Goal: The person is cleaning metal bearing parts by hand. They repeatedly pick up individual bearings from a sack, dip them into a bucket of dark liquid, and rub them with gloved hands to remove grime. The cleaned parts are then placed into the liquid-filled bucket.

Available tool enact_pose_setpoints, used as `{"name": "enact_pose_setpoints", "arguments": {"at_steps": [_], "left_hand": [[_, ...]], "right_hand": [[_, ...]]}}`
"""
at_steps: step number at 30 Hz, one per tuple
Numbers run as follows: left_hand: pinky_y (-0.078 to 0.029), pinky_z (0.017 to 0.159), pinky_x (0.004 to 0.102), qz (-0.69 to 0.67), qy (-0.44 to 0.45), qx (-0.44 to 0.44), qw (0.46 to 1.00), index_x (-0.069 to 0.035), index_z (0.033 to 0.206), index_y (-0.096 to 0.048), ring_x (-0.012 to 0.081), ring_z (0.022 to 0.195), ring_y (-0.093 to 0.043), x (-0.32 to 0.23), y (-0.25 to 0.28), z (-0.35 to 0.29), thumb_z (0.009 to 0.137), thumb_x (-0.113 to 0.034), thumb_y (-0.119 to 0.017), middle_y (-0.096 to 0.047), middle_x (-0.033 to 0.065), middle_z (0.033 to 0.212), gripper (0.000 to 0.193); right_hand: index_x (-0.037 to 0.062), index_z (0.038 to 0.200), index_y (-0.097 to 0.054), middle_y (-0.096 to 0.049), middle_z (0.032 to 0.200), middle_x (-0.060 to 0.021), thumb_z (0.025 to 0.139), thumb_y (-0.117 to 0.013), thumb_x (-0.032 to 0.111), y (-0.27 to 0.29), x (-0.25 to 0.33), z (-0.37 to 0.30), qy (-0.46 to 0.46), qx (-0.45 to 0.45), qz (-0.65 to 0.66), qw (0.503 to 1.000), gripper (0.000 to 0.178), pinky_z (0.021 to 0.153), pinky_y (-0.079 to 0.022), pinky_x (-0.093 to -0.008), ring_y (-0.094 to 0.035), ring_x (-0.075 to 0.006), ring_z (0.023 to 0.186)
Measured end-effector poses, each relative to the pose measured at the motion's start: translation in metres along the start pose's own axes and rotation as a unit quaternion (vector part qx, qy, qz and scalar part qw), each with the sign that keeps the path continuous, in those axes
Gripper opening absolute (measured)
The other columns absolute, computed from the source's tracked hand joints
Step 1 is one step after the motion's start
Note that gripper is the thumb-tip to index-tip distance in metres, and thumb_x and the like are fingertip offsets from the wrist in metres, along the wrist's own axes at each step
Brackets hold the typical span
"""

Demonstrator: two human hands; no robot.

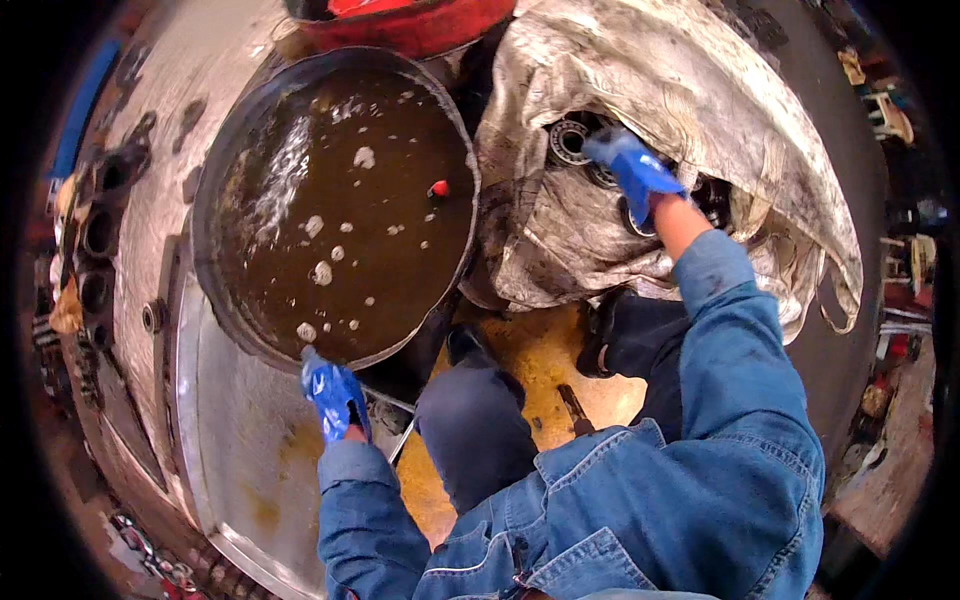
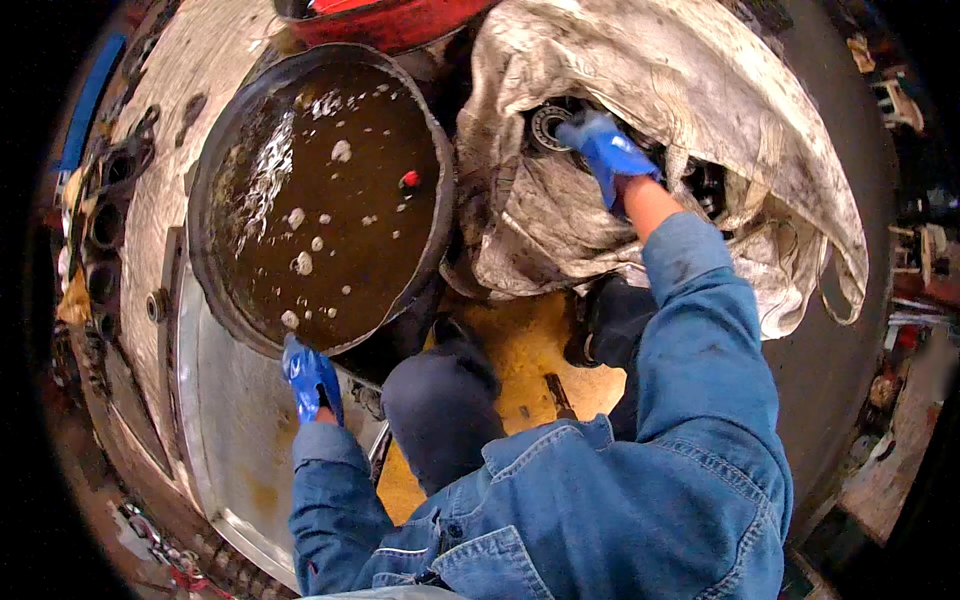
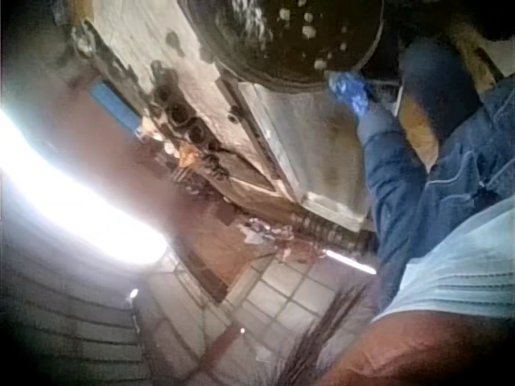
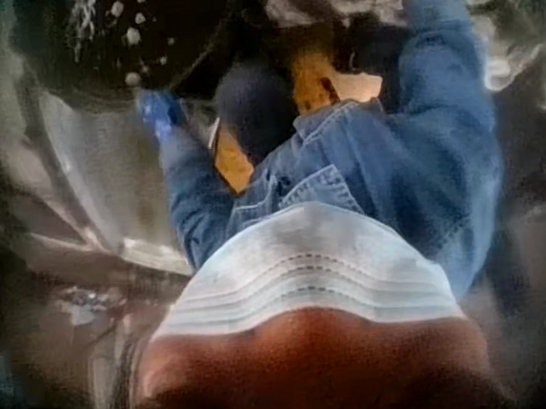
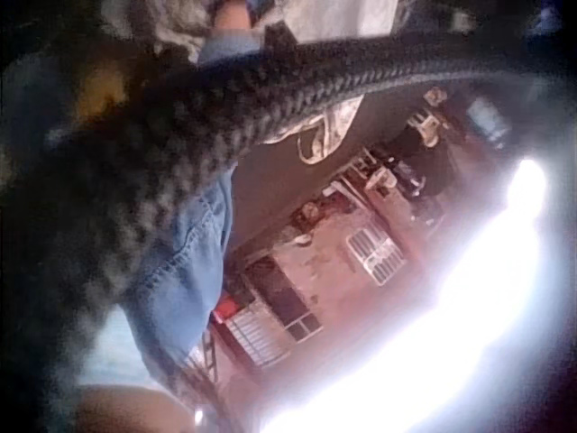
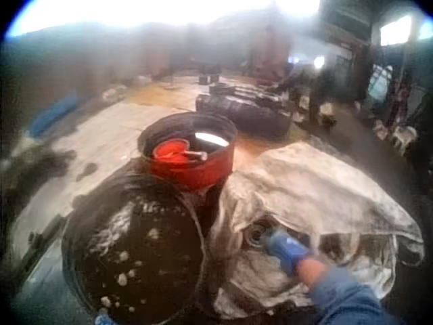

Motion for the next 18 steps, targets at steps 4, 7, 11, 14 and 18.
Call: {"name": "enact_pose_setpoints", "arguments": {"at_steps": [4, 7, 11, 14, 18], "left_hand": [[-0.052, 0.091, 0.037, 0.397, -0.211, 0.048, 0.892, 0.003, 0.124, -0.06, 0.029, 0.105, -0.066, -0.013, 0.018, 0.004, 0.092, -0.002, -0.051, -0.07, 0.018, 0.115, 0.034], [-0.049, 0.097, 0.0372, 0.207, -0.004, 0.03, 0.978, 0.003, 0.135, -0.052, 0.0275, 0.116, -0.06, -0.034, -0.004, -0.022, 0.101, -0.014, -0.04, -0.062, 0.015, 0.129, 0.04], [-0.047, 0.099, 0.0379, 0.015, 0.108, 0.02, 0.994, 0.0, 0.139, -0.049, 0.027, 0.117, -0.059, 0.009, 0.015, -0.004, 0.103, -0.024, -0.038, -0.06, 0.0133, 0.133, 0.045], [-0.049, 0.097, 0.0378, -0.018, 0.128, 0.052, 0.99, -0.003, 0.136, -0.051, 0.027, 0.111, -0.061, -0.002, -0.04, -0.01, 0.105, -0.027, -0.038, -0.062, 0.013, 0.13, 0.042], [-0.049, 0.097, 0.0396, 0.011, 0.145, 0.016, 0.989, -0.004, 0.136, -0.051, 0.0285, 0.112, -0.062, 0.013, 0.012, -0.003, 0.105, -0.028, -0.039, -0.062, 0.0133, 0.13, 0.042]], "right_hand": [[0.0086, 0.132, -0.059, -0.068, 0.118, -0.0212, 0.076, -0.076, 0.043, -0.074, -0.056, 0.019, -0.059, -0.055, -0.268, 0.96, 0.068, 0.096, -0.051, -0.0428, -0.066, -0.0351, 0.11], [0.0124, 0.133, -0.058, -0.068, 0.119, -0.0182, 0.089, -0.06, 0.035, -0.134, -0.091, 0.071, 0.067, -0.141, -0.356, 0.921, 0.05, 0.094, -0.051, -0.048, -0.066, -0.0345, 0.105], [0.0061, 0.12, -0.065, -0.067, 0.116, -0.0192, 0.096, -0.05, 0.026, -0.174, -0.133, 0.13, 0.041, -0.332, -0.175, 0.926, 0.034, 0.094, -0.049, -0.0502, -0.063, -0.038, 0.103], [0.0056, 0.118, -0.066, -0.069, 0.115, -0.0194, 0.096, -0.052, 0.027, -0.141, -0.2, 0.15, 0.035, -0.444, 0.036, 0.895, 0.033, 0.095, -0.049, -0.0479, -0.065, -0.0371, 0.106], [0.009, 0.113, -0.069, -0.072, 0.11, -0.0179, 0.094, -0.055, 0.025, -0.164, -0.135, 0.145, -0.033, -0.227, -0.177, 0.957, 0.029, 0.085, -0.053, -0.0414, -0.069, -0.0333, 0.098]]}}
Point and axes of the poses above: each hand's wrist, its own z-axis towards the middle knuckle, its own y-axis out of the back of the hand, x = y × z, the point moved 7 cm from there along z, towards the middle knuckle
